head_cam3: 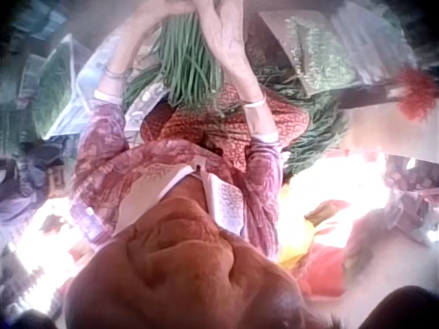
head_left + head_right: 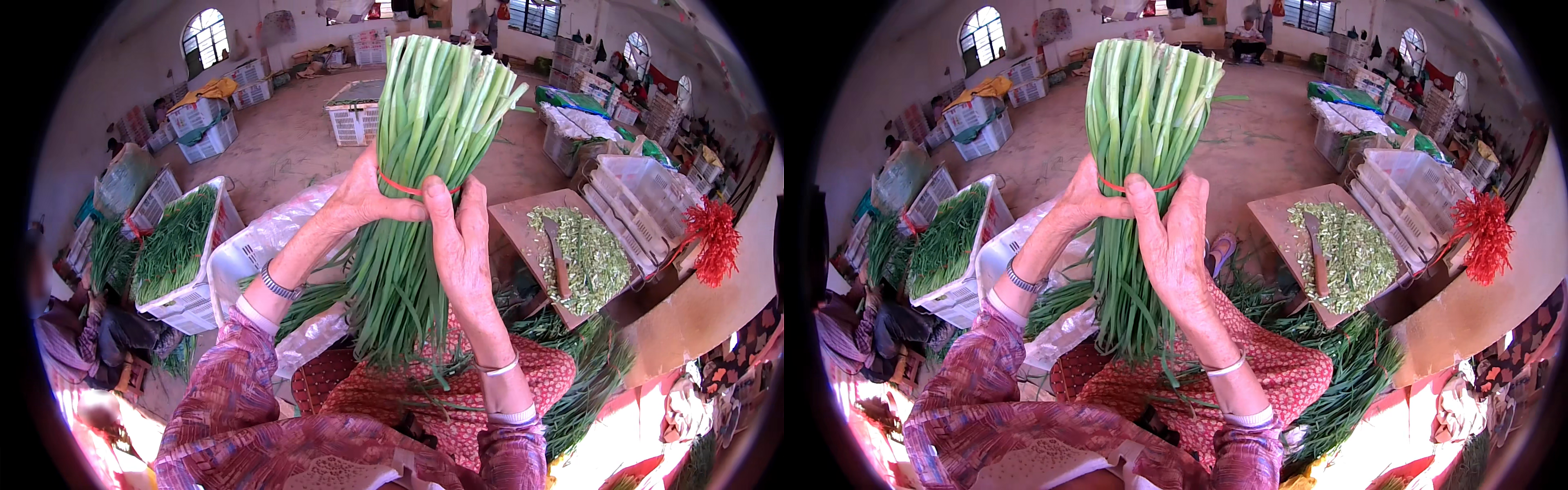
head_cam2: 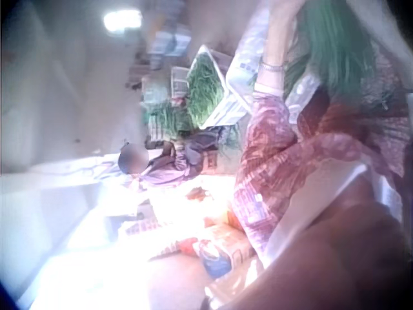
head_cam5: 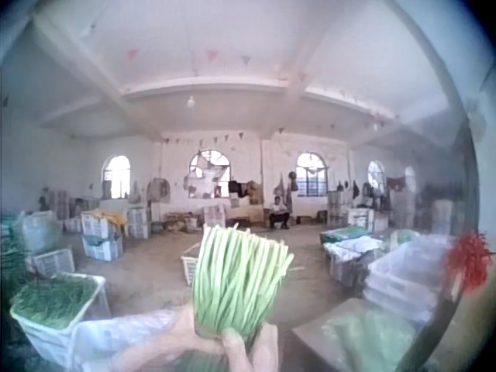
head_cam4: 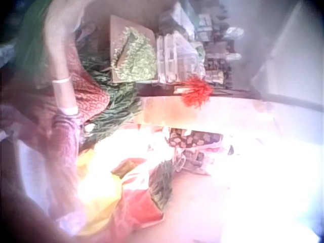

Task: The person bundles a large bunch of green vegetables, secures it with a red band, and uses a knife to trim the stalks on a cutting board.

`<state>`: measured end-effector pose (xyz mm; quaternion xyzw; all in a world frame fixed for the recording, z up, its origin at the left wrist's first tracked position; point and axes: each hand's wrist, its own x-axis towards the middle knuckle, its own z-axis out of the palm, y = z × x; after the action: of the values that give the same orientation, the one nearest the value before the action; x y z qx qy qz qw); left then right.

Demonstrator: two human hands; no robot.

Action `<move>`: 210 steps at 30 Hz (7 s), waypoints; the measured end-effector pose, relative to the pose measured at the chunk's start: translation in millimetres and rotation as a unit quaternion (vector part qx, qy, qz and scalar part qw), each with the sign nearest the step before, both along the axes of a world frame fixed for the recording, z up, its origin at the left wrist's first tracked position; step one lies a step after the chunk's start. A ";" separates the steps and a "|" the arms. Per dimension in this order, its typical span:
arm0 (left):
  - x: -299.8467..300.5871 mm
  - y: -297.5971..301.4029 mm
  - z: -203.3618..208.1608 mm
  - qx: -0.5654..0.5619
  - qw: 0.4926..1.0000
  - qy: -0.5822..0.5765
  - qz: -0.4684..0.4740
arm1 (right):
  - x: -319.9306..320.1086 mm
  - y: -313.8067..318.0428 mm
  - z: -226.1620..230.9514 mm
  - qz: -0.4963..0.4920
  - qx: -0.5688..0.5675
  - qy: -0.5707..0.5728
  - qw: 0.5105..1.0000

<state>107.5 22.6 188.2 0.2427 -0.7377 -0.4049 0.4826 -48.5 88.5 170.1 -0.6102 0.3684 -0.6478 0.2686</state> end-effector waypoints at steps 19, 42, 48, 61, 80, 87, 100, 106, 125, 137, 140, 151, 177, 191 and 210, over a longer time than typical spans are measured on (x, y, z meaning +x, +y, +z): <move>29.5 -6.3 -92.6 0.313 0.872 0.125 -0.355 | -29.7 -7.3 14.3 -0.106 -0.111 0.058 0.986; 15.8 5.6 -142.0 0.470 0.809 0.258 -0.240 | -51.2 -27.8 -7.7 -0.161 -0.161 0.320 0.920; 11.6 4.1 -155.0 0.455 0.725 0.302 -0.419 | -112.6 -54.4 -13.8 -0.407 -0.139 0.413 0.803; 2.1 -13.7 -179.0 0.374 0.642 0.345 -0.574 | -46.2 -21.8 -56.6 -0.029 0.039 0.071 0.996; 1.4 21.9 -59.4 0.151 0.988 0.017 0.030 | 29.3 30.3 -142.9 0.201 0.186 -0.222 0.936; 0.6 21.8 -44.0 0.023 1.000 0.015 0.001 | 27.6 30.5 -127.6 0.124 0.147 -0.220 0.956; 130.6 -4.8 90.7 -0.030 0.987 -0.111 0.112 | 95.1 -27.8 -126.2 0.223 0.108 0.167 0.954; 209.5 -46.9 58.0 -0.253 0.752 -0.486 0.366 | 8.4 -19.0 -184.1 0.092 0.177 0.206 0.958; 141.3 -202.1 -353.0 0.146 0.782 -0.565 0.220 | -131.5 26.5 -182.2 -0.183 0.319 0.299 0.881; 145.0 -198.8 -392.3 0.316 0.861 -0.386 0.104 | -275.7 142.1 -236.8 -0.421 0.358 -0.061 0.831; 195.5 -191.2 -418.3 0.178 0.870 -0.428 0.169 | -322.6 160.5 -299.0 -0.428 0.369 -0.116 0.817; 328.3 -80.7 -383.0 0.279 0.706 -0.623 0.187 | -512.7 228.8 -441.8 -0.637 0.464 0.093 0.609; -306.9 -41.2 -147.4 0.017 0.973 -0.085 -0.216 | -403.5 202.3 -253.0 -0.684 0.239 0.209 0.656; -294.3 -44.2 29.8 0.066 0.937 0.199 -0.281 | -207.1 9.7 -38.9 -0.483 -0.073 0.219 0.845; -287.4 -264.1 -156.0 -0.060 0.910 -0.346 -0.219 | -333.1 -121.9 -238.0 -0.386 0.309 0.470 0.731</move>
<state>-179.9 -241.5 32.2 0.1707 -0.9161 -0.3460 0.1095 -381.5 -33.5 -67.9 -0.5256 0.8314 -0.1762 -0.0382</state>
